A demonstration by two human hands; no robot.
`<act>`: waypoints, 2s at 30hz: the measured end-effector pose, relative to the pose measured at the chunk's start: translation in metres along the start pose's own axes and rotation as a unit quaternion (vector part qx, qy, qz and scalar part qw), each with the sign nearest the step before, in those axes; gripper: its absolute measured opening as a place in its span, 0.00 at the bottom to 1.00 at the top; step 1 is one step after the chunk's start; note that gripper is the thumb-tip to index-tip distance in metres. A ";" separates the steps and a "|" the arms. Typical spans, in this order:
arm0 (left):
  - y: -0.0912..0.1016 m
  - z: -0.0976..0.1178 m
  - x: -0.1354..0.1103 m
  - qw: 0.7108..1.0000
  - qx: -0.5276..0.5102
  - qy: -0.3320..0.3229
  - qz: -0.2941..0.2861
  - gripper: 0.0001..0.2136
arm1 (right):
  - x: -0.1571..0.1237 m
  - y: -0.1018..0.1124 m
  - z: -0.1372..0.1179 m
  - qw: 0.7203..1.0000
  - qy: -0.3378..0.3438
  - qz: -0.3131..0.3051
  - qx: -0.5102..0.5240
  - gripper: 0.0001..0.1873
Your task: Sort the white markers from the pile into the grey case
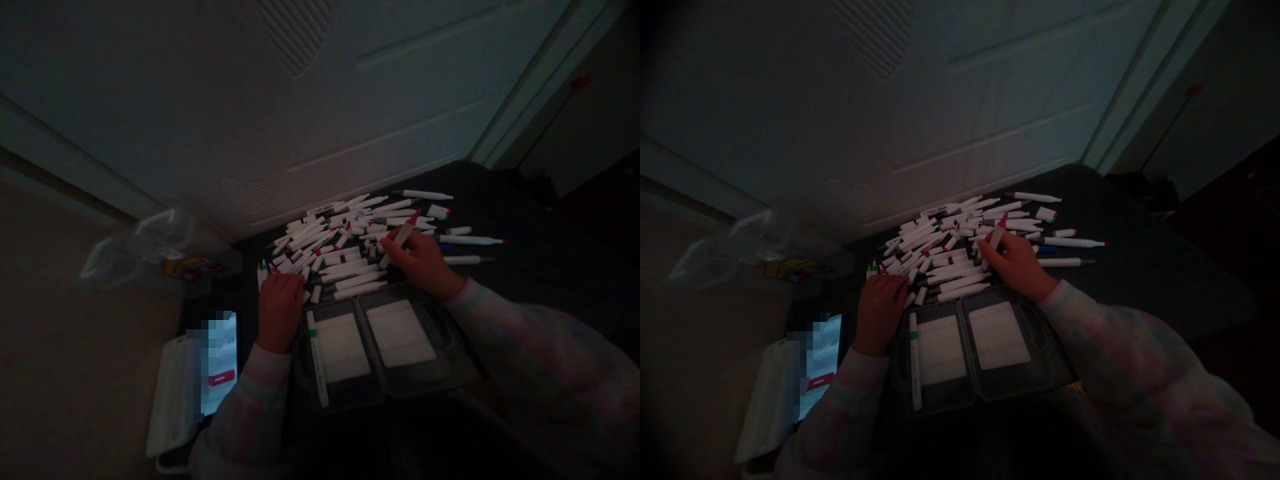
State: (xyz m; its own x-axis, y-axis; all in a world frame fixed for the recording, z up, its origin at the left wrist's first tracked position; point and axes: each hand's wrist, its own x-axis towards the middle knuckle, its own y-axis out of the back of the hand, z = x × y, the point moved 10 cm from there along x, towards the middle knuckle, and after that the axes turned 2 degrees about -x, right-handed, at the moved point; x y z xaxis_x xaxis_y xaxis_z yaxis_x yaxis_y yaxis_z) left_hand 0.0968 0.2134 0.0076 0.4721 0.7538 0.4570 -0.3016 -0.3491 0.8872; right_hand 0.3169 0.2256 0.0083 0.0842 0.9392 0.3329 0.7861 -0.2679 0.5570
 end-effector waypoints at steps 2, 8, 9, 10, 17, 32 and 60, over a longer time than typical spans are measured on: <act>0.002 -0.001 0.000 1.000 0.010 0.008 0.014 0.07 | 0.000 0.000 0.000 1.000 0.001 0.001 0.002 0.12; 0.013 -0.006 0.000 0.997 0.003 0.047 0.053 0.07 | 0.000 0.002 -0.002 1.000 0.013 0.011 0.007 0.11; 0.016 -0.010 0.000 0.996 -0.009 0.061 0.062 0.07 | 0.000 0.002 -0.002 1.000 0.012 0.012 0.007 0.11; 0.021 -0.016 -0.001 0.994 -0.020 0.080 0.077 0.07 | 0.000 0.002 -0.002 1.000 0.011 0.011 0.005 0.11; 0.061 -0.092 -0.028 0.932 -0.020 0.313 0.183 0.08 | -0.001 0.001 -0.003 1.000 0.007 0.003 0.012 0.11; 0.019 -0.120 -0.039 0.896 -0.078 0.434 0.048 0.07 | 0.000 0.002 -0.005 1.000 0.015 0.007 -0.008 0.11; 0.012 -0.077 -0.016 0.967 -0.077 0.242 0.021 0.11 | -0.001 0.001 -0.005 1.000 0.004 -0.002 0.007 0.10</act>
State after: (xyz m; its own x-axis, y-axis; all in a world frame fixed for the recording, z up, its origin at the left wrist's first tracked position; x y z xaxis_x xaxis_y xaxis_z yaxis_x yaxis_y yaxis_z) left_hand 0.0214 0.2400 0.0065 0.0258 0.9261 0.3765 -0.4498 -0.3256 0.8317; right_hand 0.3147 0.2232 0.0125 0.0766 0.9385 0.3365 0.7950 -0.2612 0.5475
